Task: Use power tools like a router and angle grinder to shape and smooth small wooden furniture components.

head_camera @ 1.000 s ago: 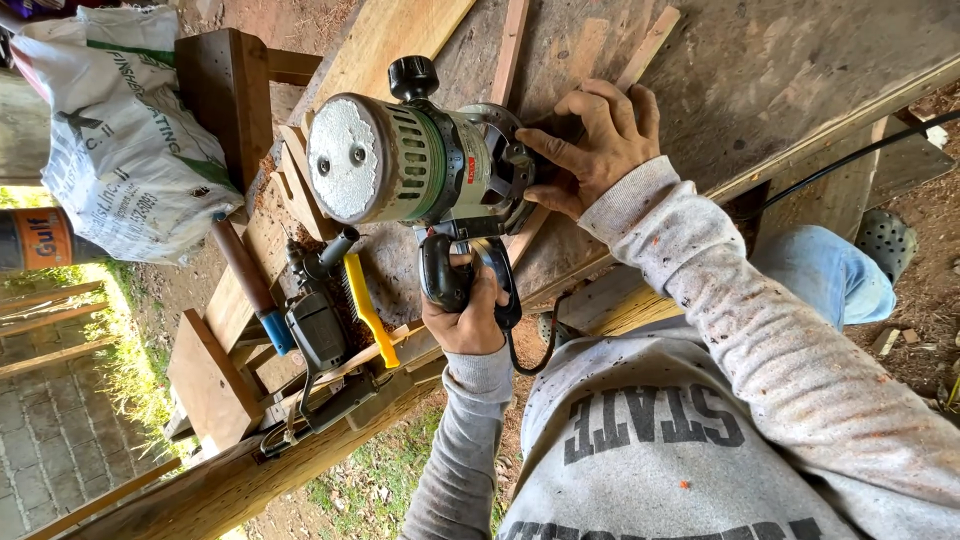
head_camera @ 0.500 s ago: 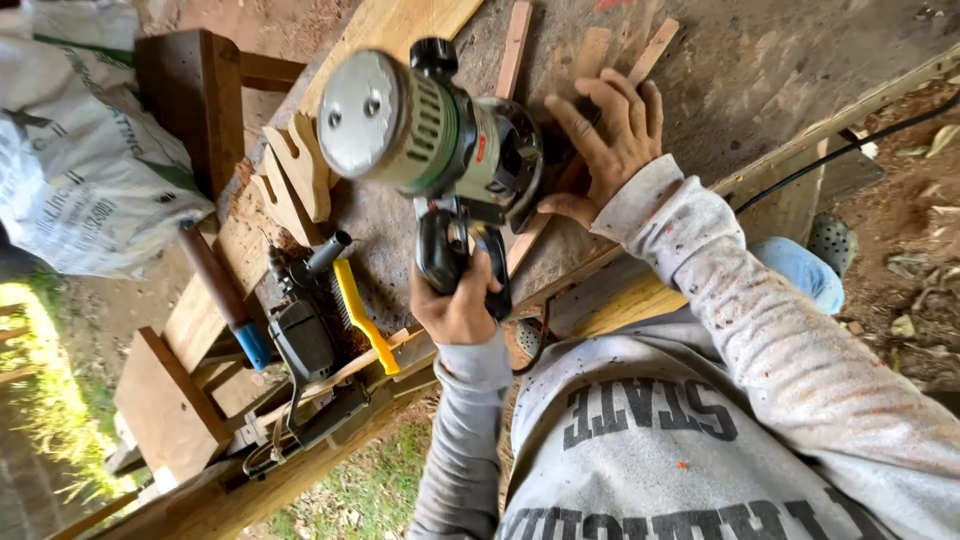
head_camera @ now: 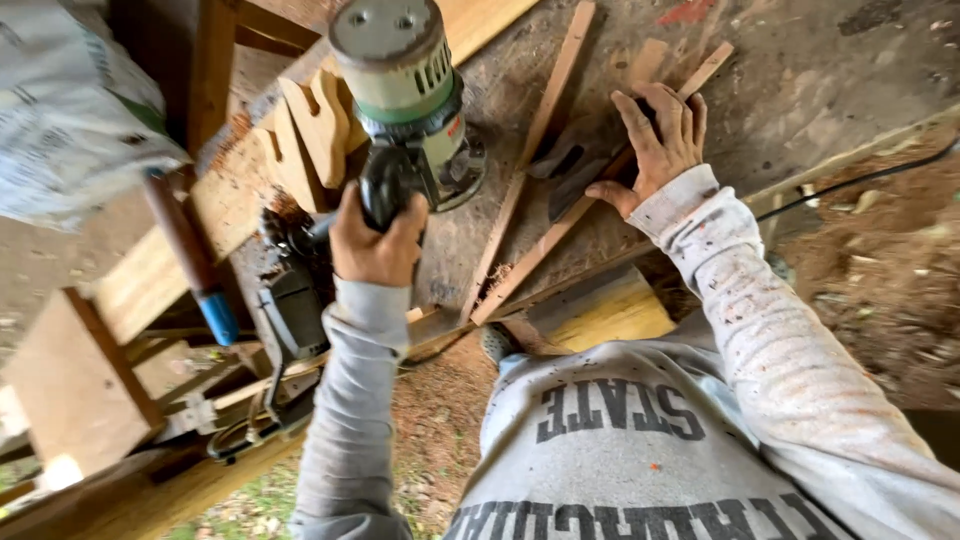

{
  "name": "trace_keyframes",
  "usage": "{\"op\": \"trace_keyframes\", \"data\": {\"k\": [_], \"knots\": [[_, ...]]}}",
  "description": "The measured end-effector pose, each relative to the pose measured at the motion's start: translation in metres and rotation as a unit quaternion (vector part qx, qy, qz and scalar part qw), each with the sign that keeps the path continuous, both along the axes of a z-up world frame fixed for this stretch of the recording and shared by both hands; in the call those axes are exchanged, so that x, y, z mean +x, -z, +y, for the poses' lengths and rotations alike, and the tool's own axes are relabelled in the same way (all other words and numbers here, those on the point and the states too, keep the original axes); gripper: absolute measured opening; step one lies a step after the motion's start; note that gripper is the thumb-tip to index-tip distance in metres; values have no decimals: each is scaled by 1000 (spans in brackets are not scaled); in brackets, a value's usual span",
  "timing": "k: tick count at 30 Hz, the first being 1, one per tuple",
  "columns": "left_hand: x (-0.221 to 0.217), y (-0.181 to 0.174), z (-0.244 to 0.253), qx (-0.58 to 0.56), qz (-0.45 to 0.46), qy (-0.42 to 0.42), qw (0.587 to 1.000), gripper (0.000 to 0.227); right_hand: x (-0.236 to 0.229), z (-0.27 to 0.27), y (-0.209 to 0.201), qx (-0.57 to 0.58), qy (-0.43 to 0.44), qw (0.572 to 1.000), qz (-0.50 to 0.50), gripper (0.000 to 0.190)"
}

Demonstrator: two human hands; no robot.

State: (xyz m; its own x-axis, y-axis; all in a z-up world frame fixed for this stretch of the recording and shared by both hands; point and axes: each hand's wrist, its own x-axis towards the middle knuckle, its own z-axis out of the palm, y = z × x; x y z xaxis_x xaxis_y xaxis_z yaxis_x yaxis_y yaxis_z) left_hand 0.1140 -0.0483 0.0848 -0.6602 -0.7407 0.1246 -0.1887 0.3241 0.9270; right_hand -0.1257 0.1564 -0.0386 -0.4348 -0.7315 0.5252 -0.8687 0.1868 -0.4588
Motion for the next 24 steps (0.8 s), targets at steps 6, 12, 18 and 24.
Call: {"op": "trace_keyframes", "data": {"k": [6, 12, 18, 24], "knots": [[-18, -13, -48, -146, -135, 64, 978, 39, -7, 1, 8, 41, -6, 998, 53, 93], [-43, -17, -78, -115, -251, 33, 961, 52, -56, -31, -21, 421, -8, 904, 80, 93], [-72, -37, -79, -107, -358, 46, 926, 52, -66, -45, -42, 508, -101, 834, 188, 75], [-89, -32, -90, -114, -350, 46, 929, 61, -57, -49, -70, 528, -110, 823, 178, 76]]}}
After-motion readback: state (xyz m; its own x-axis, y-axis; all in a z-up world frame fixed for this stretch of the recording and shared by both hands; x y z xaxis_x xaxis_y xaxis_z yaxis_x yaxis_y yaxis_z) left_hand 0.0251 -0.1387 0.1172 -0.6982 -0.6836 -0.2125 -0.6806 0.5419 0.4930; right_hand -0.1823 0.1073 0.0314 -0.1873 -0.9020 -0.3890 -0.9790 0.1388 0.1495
